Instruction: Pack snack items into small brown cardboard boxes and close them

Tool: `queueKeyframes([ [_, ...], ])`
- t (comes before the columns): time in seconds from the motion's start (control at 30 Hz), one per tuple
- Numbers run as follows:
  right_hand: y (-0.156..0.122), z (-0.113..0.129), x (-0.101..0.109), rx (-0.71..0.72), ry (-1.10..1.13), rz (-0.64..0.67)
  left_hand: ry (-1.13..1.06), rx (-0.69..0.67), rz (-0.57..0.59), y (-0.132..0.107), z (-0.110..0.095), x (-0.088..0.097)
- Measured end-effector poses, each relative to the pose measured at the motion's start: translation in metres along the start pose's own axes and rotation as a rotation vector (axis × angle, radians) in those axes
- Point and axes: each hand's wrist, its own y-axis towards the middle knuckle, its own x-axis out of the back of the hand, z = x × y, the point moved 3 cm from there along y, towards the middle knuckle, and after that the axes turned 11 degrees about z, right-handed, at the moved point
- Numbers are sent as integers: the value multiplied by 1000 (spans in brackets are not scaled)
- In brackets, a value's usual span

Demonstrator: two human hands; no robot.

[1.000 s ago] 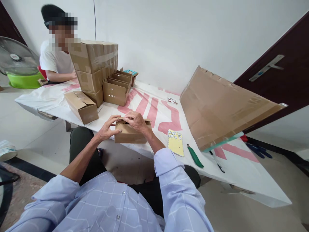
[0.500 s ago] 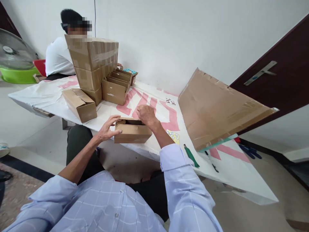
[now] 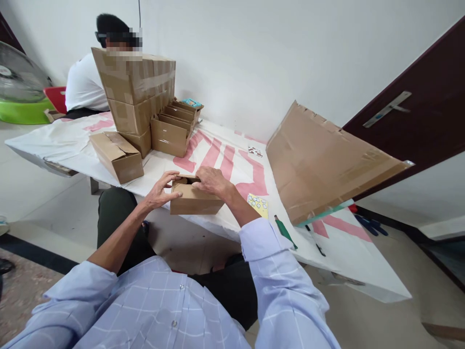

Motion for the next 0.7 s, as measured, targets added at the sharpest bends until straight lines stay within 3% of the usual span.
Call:
queueKeyframes([
  [0.1,3,1,-11,-5,-28,-57,-17,17,0,2,3,2],
  [0.2,5,-8,-17,59,86,-131,-24,34,2,4,5,6],
  [0.33,-8,-41,-22,87,377,-509,-3,34,50,7,1,12],
  [0.4,-19,-57,-33,44,478,-625,1,45,85,8,-2,14],
  [0.57,-41,-71,-66,50,479,-537,12,46,131,7,-7,18],
  [0.7,-51,-72,-76,66,461,-502,9,33,163,7,-9,20],
])
